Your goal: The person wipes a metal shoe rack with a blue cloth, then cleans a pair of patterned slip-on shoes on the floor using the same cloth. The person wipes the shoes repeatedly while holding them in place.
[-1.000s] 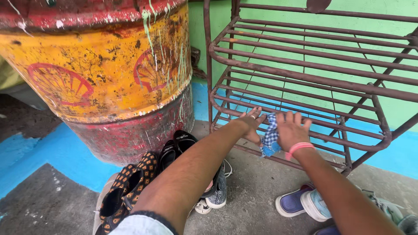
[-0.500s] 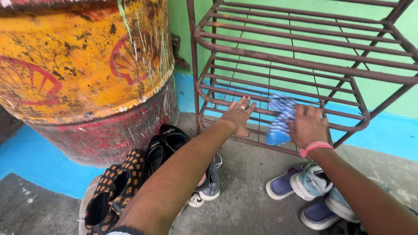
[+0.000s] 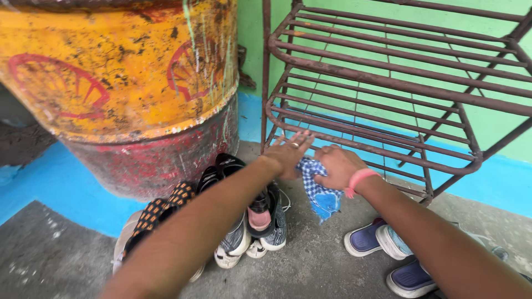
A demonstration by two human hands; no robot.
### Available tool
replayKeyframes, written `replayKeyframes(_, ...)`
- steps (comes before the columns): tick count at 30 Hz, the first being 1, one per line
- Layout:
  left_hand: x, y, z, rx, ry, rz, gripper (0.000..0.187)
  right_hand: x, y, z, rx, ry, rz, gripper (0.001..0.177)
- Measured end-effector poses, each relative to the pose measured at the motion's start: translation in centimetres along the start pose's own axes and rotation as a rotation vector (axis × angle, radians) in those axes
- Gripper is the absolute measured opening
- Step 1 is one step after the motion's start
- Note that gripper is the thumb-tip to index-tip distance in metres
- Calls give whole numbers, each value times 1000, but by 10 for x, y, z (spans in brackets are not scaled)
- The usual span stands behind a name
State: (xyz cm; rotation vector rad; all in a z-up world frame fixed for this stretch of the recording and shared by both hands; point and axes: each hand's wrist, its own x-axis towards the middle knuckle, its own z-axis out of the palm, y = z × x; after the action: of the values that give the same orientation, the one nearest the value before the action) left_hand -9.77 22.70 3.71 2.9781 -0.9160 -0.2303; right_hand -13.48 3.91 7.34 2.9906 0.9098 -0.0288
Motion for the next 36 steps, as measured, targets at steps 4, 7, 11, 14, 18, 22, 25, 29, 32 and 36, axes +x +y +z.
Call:
replayKeyframes(4, -47, -28, 5, 8, -83, -55, 113, 30, -24, 17, 53, 87, -154, 49)
replayKeyframes(7, -95, -52, 11, -53, -126, -158, 111, 66, -56, 35, 80, 79, -257, 38)
replayKeyframes(11, -161, -95, 36, -164, -193, -324, 114, 109, -119, 66, 198, 51, -311, 29)
replayKeyframes(14, -205, -132, 62, -310, -188, -500, 114, 123, -165, 71, 218, -58, -269, 30)
replayKeyframes(18, -261, -169, 111, -449, -119, -655, 116, 132, -218, 57, 229, -122, -347, 27)
replayKeyframes(22, -297, -183, 152, -368, -277, -759, 111, 139, -258, 51, 225, -217, -294, 22)
replayKeyframes(25, -309, -184, 169, -441, -392, -807, 94, 143, -280, 67, 258, -236, -466, 42)
replayKeyframes(29, -314, -178, 195, -580, -460, -792, 75, 151, -301, 113, 155, -378, -704, 74)
replayKeyframes(32, -316, -170, 214, -564, -412, -840, 90, 146, -306, 151, 166, -412, -797, 91)
replayKeyframes(36, -334, -155, 223, -492, -392, -846, 118, 134, -308, 180, 143, -417, -667, 82)
